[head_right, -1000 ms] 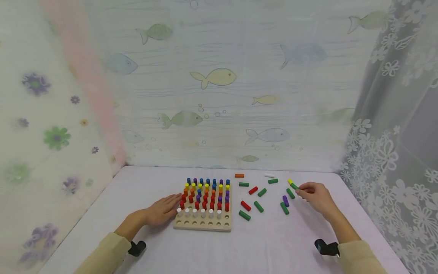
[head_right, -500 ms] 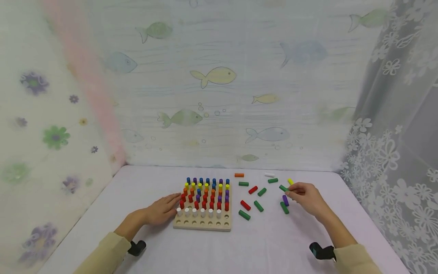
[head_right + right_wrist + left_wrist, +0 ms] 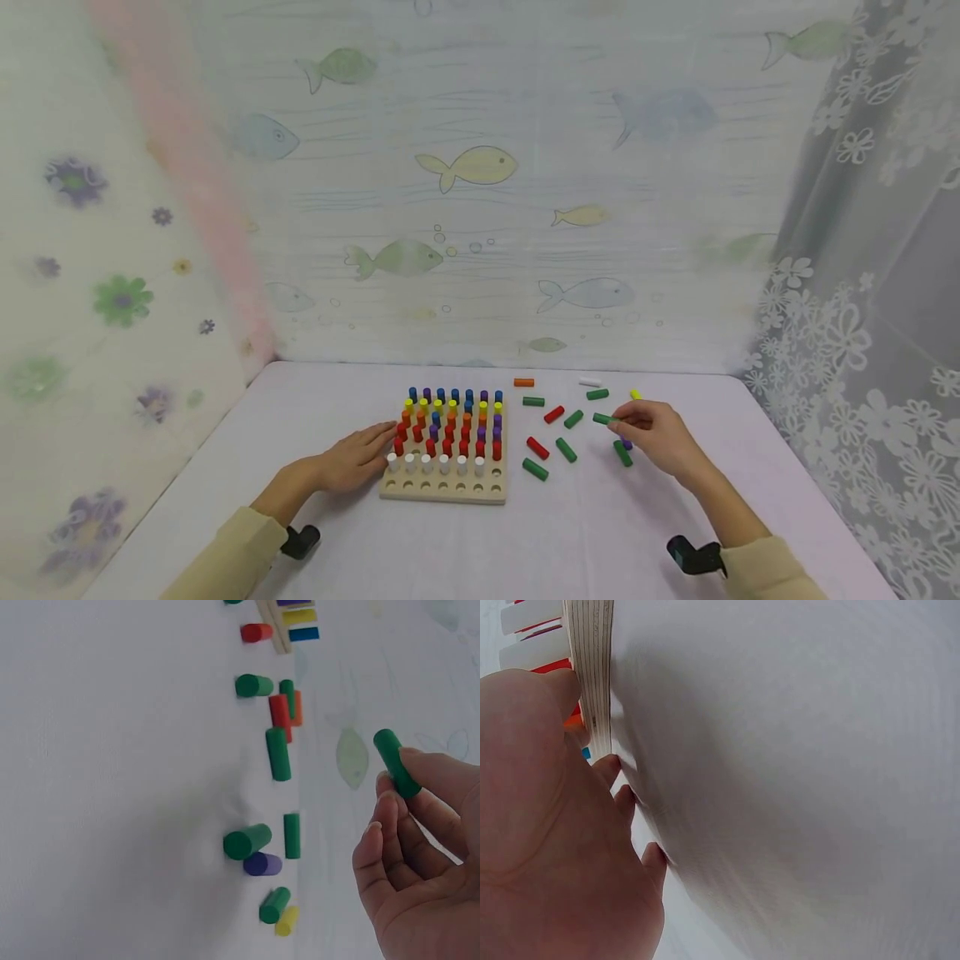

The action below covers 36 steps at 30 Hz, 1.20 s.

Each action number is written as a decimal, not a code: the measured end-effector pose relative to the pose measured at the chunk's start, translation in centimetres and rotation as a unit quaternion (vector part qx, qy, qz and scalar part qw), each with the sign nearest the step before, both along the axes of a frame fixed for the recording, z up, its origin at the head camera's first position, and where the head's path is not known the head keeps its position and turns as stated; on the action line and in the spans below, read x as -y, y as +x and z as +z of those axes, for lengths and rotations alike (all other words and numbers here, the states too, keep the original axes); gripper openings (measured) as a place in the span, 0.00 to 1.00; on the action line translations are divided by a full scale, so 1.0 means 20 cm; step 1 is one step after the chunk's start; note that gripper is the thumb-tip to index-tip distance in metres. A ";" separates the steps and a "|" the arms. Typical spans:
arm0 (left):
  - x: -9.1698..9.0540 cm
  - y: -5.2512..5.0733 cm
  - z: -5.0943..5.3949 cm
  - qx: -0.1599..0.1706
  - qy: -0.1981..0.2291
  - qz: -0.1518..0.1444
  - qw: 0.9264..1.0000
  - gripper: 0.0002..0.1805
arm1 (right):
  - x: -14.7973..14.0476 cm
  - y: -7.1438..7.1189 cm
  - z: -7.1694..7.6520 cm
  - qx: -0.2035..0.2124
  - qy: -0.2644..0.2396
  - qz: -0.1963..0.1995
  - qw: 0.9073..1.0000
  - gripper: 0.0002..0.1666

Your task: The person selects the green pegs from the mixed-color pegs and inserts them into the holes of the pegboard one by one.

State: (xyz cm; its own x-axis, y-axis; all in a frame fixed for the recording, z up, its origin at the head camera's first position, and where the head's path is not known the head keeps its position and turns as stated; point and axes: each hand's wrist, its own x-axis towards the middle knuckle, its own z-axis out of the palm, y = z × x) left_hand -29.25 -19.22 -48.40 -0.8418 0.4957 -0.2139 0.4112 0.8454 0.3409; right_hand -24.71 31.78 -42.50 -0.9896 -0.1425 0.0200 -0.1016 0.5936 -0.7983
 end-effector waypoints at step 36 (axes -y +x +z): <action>-0.03 0.05 0.09 0.014 -0.013 0.001 1.000 0.34 | 0.31 0.08 0.04 -0.040 -0.104 0.042 0.993 0.15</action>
